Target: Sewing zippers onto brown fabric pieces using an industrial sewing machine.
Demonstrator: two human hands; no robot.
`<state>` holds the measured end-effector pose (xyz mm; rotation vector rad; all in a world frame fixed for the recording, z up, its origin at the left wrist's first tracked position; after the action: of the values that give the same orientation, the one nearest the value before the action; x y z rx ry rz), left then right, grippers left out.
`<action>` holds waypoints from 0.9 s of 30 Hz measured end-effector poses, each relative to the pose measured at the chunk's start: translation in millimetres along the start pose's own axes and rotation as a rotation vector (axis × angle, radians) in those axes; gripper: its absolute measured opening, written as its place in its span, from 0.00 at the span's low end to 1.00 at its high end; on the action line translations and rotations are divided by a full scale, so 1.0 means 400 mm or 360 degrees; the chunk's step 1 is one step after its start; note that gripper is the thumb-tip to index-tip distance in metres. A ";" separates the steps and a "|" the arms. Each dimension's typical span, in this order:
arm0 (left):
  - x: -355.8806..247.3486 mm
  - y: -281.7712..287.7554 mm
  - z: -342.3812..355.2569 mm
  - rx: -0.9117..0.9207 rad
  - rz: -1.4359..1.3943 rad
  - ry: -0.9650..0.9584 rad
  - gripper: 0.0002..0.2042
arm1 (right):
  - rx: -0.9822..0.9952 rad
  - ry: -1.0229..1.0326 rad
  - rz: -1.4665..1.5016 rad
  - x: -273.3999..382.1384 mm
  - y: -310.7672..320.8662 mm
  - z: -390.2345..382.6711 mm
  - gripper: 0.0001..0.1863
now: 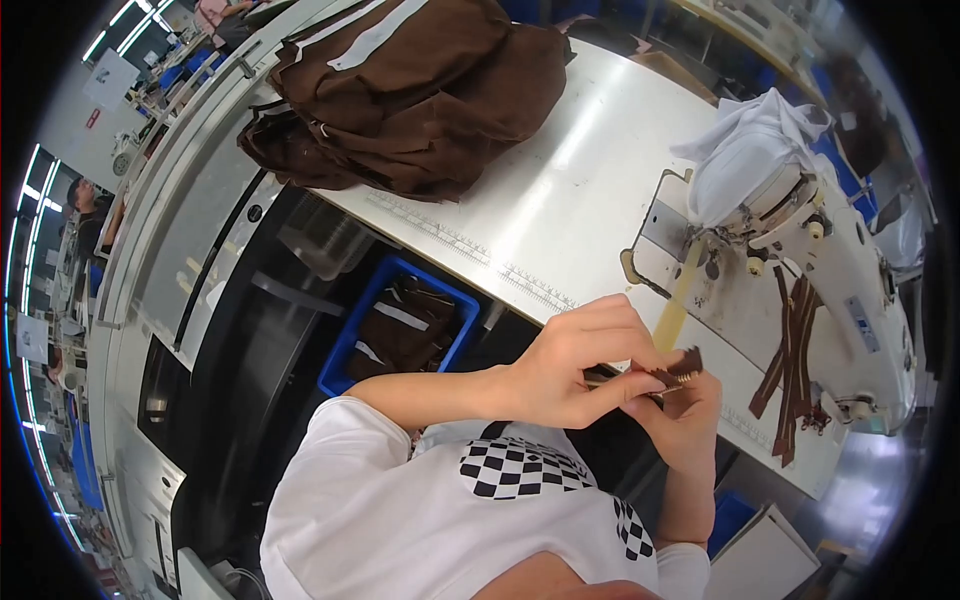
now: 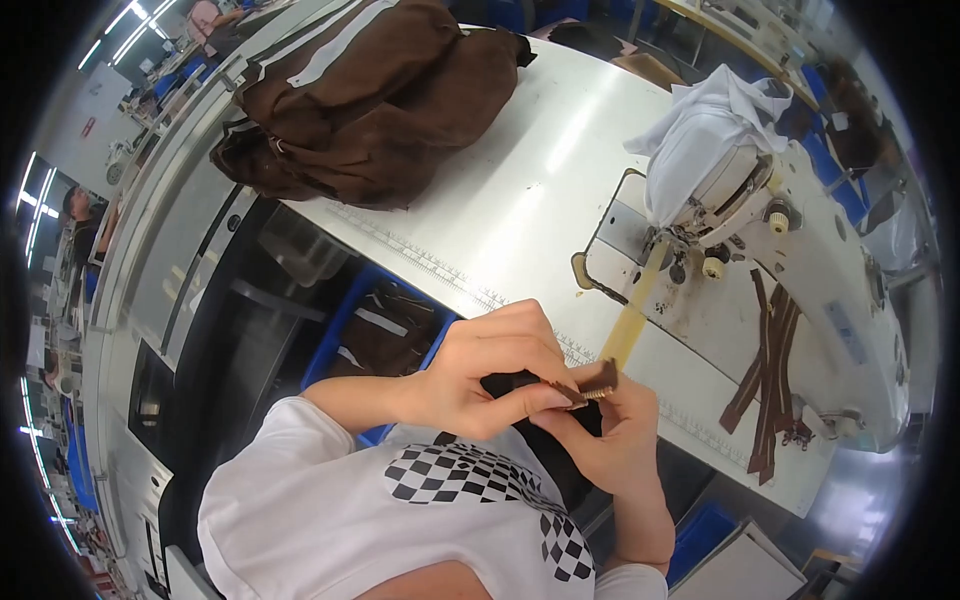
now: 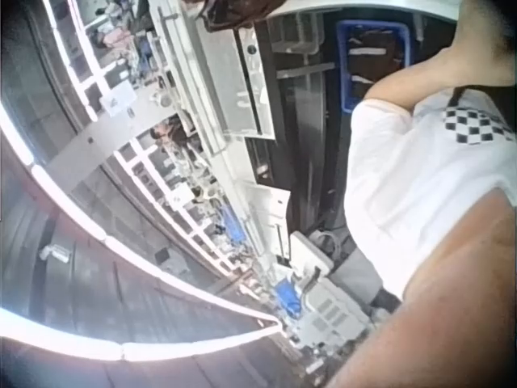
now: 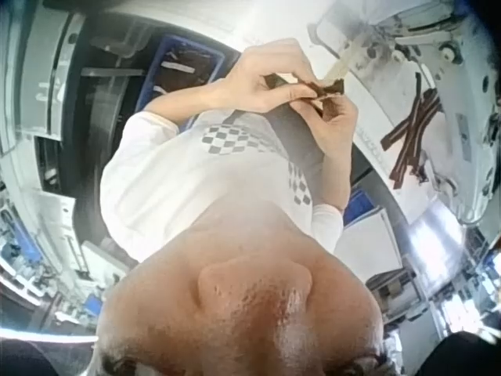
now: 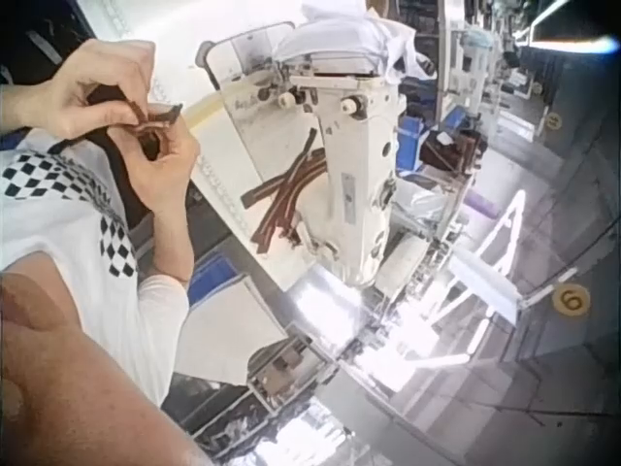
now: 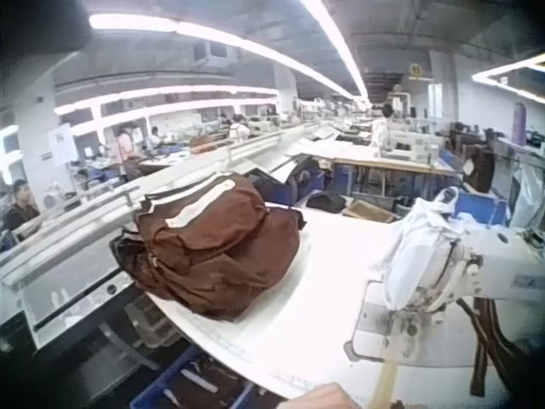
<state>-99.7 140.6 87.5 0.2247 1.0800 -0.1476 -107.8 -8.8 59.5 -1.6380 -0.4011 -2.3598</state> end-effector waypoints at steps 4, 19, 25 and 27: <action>0.007 0.008 0.000 0.0041 -0.0065 0.0078 0.04 | -0.0087 -0.0095 0.0380 0.009 0.006 -0.001 0.10; -0.099 0.205 0.034 -0.0537 -0.0153 -0.0479 0.05 | 0.0947 0.0218 -0.1342 -0.073 -0.044 -0.083 0.14; -0.054 0.052 0.017 -0.0119 0.0182 -0.0086 0.05 | 0.0513 0.0630 -0.0540 0.017 -0.099 0.002 0.17; -0.056 0.063 0.038 0.0543 0.0248 -0.0139 0.16 | 0.0132 0.0564 -0.0213 -0.029 -0.105 -0.008 0.11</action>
<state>-91.5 161.3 116.9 0.6029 0.9421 -0.1995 -121.3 29.7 43.8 -1.1568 -0.5411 -2.6237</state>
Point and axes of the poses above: each hand's wrist, its own z-axis towards the middle knuckle, its own y-axis out of the back of the hand, x = y × z, the point moved 5 cm from there along z, towards the middle knuckle, and after that the axes turned 13 degrees about y, right-handed, at the moved point
